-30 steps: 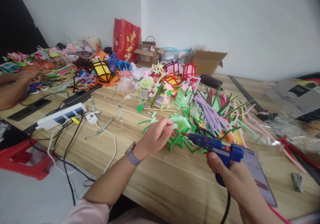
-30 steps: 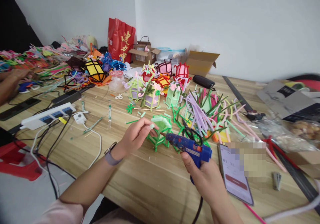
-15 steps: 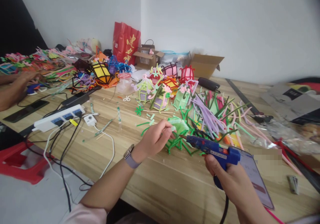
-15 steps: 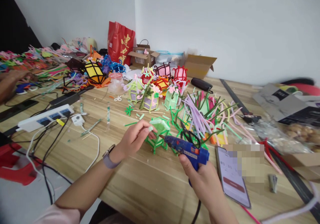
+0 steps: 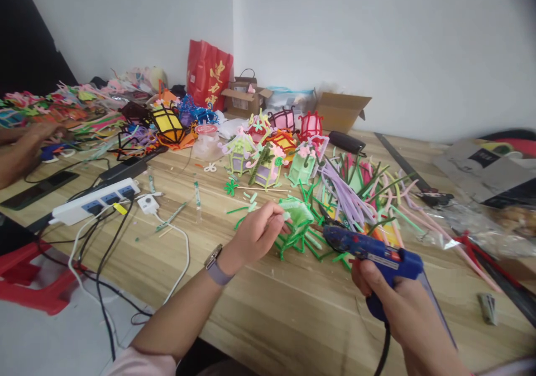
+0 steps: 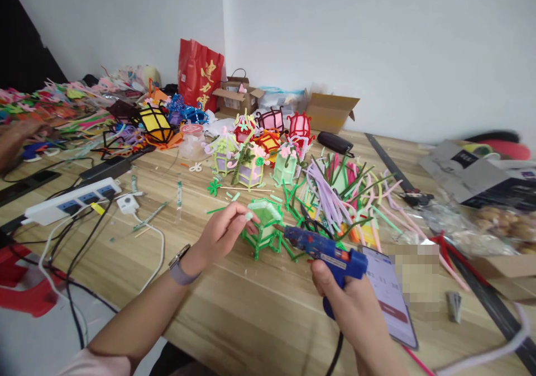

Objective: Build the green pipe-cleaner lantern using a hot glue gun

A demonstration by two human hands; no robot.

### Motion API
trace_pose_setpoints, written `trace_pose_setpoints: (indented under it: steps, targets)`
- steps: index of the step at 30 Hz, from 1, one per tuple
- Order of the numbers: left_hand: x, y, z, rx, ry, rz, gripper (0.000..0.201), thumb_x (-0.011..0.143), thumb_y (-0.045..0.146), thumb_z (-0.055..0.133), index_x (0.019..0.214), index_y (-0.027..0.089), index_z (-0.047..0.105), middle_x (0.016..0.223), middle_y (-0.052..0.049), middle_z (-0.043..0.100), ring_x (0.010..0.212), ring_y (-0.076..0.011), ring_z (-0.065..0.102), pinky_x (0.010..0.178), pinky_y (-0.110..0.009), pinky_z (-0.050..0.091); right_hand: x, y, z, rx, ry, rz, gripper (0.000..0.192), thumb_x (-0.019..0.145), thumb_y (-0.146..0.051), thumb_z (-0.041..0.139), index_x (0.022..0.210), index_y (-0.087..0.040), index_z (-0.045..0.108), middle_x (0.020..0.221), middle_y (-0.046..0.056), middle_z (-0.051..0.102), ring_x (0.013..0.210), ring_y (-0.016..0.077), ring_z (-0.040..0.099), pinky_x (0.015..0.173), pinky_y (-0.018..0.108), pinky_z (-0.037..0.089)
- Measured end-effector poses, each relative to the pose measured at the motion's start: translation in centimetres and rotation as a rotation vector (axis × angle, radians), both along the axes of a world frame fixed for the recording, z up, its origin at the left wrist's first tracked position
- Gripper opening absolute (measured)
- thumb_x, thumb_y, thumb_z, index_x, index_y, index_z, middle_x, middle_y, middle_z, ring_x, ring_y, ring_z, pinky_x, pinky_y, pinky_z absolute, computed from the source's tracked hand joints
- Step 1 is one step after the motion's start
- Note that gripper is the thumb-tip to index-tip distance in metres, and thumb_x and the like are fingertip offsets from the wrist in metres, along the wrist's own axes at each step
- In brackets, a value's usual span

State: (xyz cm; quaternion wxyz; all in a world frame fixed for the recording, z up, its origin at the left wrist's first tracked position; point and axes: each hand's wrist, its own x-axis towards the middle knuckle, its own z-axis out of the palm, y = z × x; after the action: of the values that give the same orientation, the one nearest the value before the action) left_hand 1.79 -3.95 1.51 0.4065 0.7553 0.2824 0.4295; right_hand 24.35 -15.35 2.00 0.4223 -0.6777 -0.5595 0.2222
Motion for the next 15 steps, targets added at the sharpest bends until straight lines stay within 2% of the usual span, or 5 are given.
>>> trace_pose_setpoints:
  steps: [4,7,9,15]
  targets:
    - [0.0,0.1,-0.2,0.002,0.005,-0.002,0.024,0.098,0.035,0.038,0.096,0.019,0.056,0.083,-0.003,0.071,0.078,-0.0161,0.068,0.075,-0.029,0.051,0.0,-0.1,1.1,0.061,0.292,0.078,0.057,0.079,-0.074,0.050,0.058,-0.022,0.055,0.055,0.005,0.056,0.053,0.0184,0.053,0.051,0.031,0.045]
    - [0.1,0.1,-0.2,0.001,-0.001,0.007,0.025,0.098,0.036,0.038,0.096,0.019,0.056,0.083,-0.003,0.071,0.078,-0.0157,0.068,0.075,-0.029,0.051,0.3,-0.4,1.6,0.024,0.494,0.135,0.056,0.070,-0.079,0.056,0.071,-0.022,0.061,0.071,0.009,0.064,0.062,0.0225,0.058,0.056,0.036,0.049]
    - [0.1,0.2,-0.2,-0.010,-0.014,0.019,0.025,0.098,0.036,0.038,0.094,0.019,0.056,0.082,-0.003,0.070,0.076,-0.0154,0.068,0.073,-0.028,0.051,0.8,-0.8,1.5,-0.038,0.536,0.164,0.060,0.065,-0.082,0.057,0.073,-0.023,0.061,0.074,0.009,0.064,0.064,0.0235,0.059,0.058,0.037,0.049]
    - [-0.2,1.4,0.0,-0.018,-0.055,0.060,0.023,0.097,0.035,0.040,0.089,0.019,0.054,0.077,-0.002,0.068,0.070,-0.0142,0.064,0.067,-0.026,0.049,1.4,-1.4,0.1,-0.344,0.487,0.196,0.067,0.049,-0.082,0.070,0.065,-0.018,0.063,0.062,0.003,0.057,0.059,0.0178,0.051,0.057,0.032,0.044]
